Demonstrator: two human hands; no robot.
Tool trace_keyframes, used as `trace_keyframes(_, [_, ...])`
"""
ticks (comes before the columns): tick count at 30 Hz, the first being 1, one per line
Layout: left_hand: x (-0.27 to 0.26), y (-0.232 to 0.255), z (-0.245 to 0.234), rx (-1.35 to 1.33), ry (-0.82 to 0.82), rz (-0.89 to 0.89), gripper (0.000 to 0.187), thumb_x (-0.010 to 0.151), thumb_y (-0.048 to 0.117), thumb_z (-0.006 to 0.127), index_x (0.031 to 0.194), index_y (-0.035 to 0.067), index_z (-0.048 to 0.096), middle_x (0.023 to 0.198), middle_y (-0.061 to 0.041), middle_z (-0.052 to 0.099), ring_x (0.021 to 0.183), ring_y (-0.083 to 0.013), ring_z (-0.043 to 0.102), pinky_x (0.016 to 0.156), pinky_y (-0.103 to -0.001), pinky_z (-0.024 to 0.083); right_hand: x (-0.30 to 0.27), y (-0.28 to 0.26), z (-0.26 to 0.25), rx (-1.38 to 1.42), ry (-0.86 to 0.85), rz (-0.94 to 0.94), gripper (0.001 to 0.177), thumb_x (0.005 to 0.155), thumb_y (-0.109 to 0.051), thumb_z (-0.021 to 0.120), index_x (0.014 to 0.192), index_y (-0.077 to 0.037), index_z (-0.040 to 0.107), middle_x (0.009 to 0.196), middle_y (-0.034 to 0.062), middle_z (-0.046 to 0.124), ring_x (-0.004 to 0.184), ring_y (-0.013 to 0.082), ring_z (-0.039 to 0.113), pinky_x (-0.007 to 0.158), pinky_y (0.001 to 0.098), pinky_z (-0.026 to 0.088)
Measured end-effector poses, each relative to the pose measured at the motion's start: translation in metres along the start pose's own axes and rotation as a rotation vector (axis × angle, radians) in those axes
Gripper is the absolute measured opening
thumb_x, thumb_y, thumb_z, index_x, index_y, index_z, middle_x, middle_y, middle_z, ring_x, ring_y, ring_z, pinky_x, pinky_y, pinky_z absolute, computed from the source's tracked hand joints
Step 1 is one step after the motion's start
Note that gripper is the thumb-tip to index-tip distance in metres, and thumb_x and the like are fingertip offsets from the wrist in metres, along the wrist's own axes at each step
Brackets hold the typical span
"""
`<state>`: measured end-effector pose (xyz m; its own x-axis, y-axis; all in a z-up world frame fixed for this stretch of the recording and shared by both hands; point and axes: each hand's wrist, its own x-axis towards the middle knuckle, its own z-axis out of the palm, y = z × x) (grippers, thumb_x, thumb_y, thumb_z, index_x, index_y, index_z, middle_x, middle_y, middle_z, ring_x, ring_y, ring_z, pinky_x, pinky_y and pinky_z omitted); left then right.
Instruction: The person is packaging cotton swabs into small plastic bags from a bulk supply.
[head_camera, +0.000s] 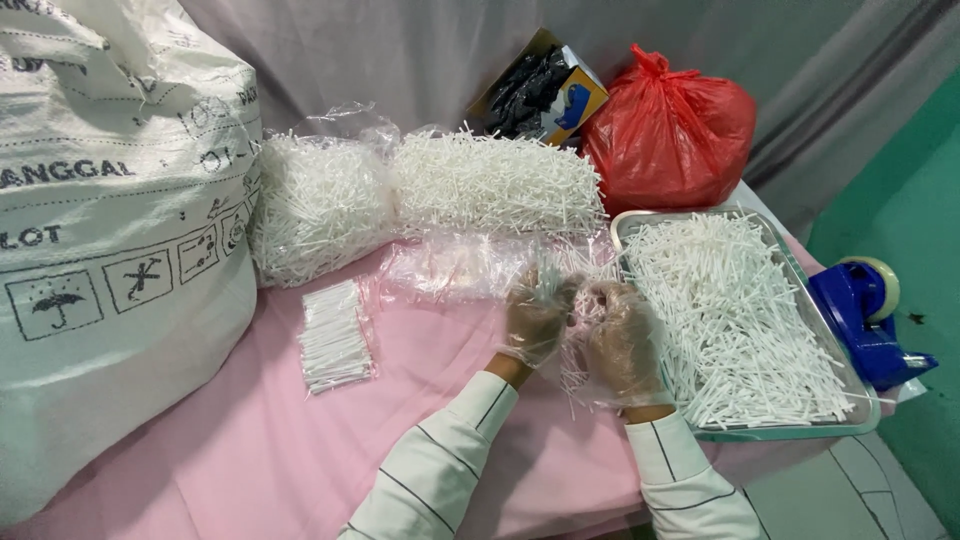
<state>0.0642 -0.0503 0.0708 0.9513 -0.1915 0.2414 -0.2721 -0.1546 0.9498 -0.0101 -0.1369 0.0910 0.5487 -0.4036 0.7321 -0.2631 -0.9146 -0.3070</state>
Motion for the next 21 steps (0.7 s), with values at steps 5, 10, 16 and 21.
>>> trace_keyframes(5, [-0.015,-0.022,0.000,0.017,0.070,0.035,0.056,0.087,0.066,0.060,0.054,0.022,0.049,0.047,0.006,0.048,0.037,-0.0090,0.043,0.036,-0.028,0.031,-0.006,0.015,0.018,0.020,0.078,0.098,0.016,0.092,-0.033,0.062,0.100,-0.042,0.071,0.085,-0.0172,0.066,0.077,0.0086,0.070,0.062,0.0199,0.053])
trace_keyframes(10, [-0.011,-0.046,0.009,0.144,-0.005,0.101,0.048,0.090,0.063,0.058,0.065,0.022,0.051,0.058,0.004,0.050,0.050,-0.0119,0.044,0.047,-0.031,0.032,0.025,-0.043,-0.066,0.565,-0.183,0.145,0.017,0.103,-0.010,0.054,0.102,-0.007,0.070,0.081,0.0099,0.071,0.076,0.0199,0.071,0.063,0.0259,0.056])
trace_keyframes(16, [-0.010,-0.078,0.019,0.316,-0.108,0.187,0.039,0.093,0.059,0.055,0.079,0.022,0.054,0.073,0.002,0.053,0.066,-0.0158,0.046,0.061,-0.036,0.034,0.016,-0.012,-0.016,1.321,-0.396,0.958,0.047,0.102,-0.047,0.045,0.095,-0.005,0.064,0.069,0.0077,0.063,0.058,0.0138,0.065,0.048,0.0187,0.051])
trace_keyframes(21, [-0.012,-0.105,0.024,0.447,-0.190,0.259,0.034,0.095,0.056,0.053,0.090,0.022,0.056,0.084,0.000,0.055,0.079,-0.0187,0.047,0.072,-0.040,0.035,0.044,-0.032,-0.074,1.086,-0.276,0.650,0.031,0.110,-0.024,0.042,0.122,-0.006,0.063,0.089,0.0103,0.069,0.070,0.0132,0.063,0.050,0.0242,0.057])
